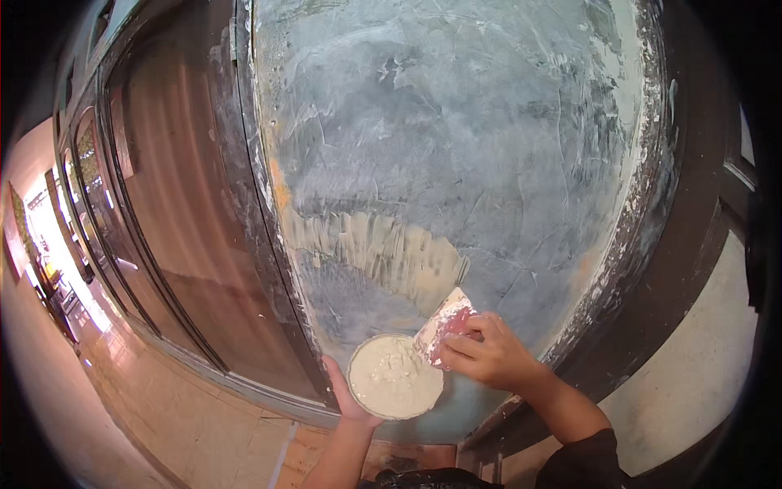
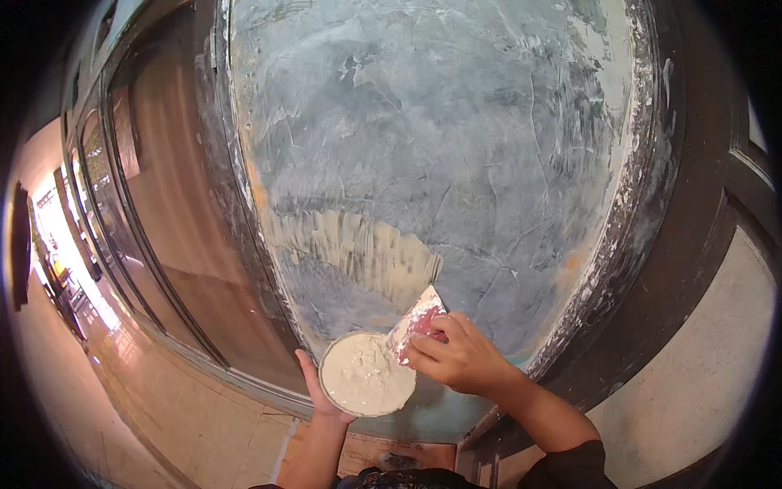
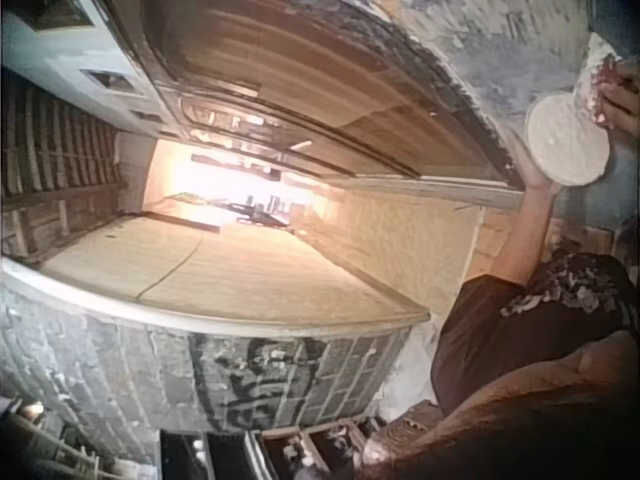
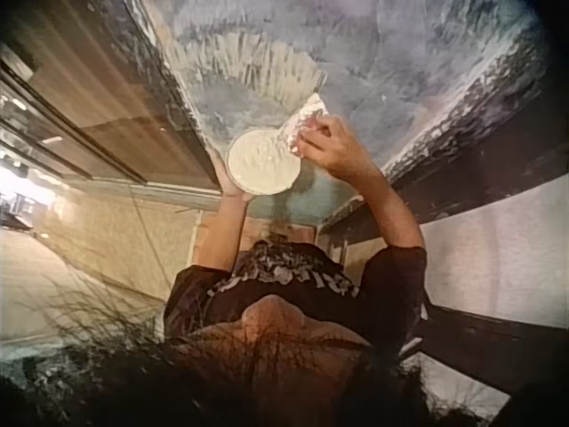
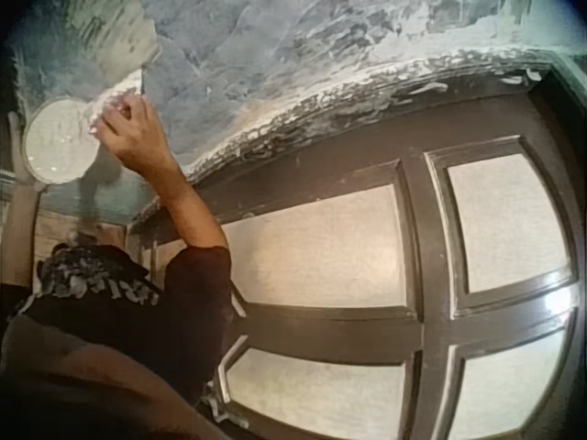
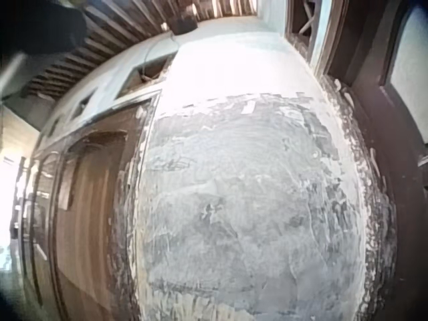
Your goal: The person applies wall putty to a damaged section of a wall using a scraper.
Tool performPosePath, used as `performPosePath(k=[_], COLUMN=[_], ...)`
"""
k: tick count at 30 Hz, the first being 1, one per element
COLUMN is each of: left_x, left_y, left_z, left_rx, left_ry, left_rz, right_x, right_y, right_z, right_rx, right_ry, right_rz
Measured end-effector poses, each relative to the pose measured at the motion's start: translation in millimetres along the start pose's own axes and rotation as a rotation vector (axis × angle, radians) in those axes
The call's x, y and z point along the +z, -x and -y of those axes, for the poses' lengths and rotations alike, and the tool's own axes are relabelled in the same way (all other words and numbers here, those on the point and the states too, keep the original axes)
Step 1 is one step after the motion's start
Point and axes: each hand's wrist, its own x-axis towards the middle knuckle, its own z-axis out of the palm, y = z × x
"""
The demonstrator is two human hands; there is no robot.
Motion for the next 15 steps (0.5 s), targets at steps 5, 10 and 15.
performPosePath(k=[5,10,15], left_x=[5,10,7], left_y=[5,10,12], left_z=[3,8,8], left_rx=[-0.025,-0.018,-0.038], left_ry=[0.006,-0.061,-0.015], left_rz=[0.025,0.038,0.028], right_x=[-8,-12,-15], right_y=[4,6,11], right_z=[3,8,14], right_rx=[-0.001,0.023,0.040], right_ry=[0.008,0.018,0.034], right_rz=[0.009,0.005,0.003])
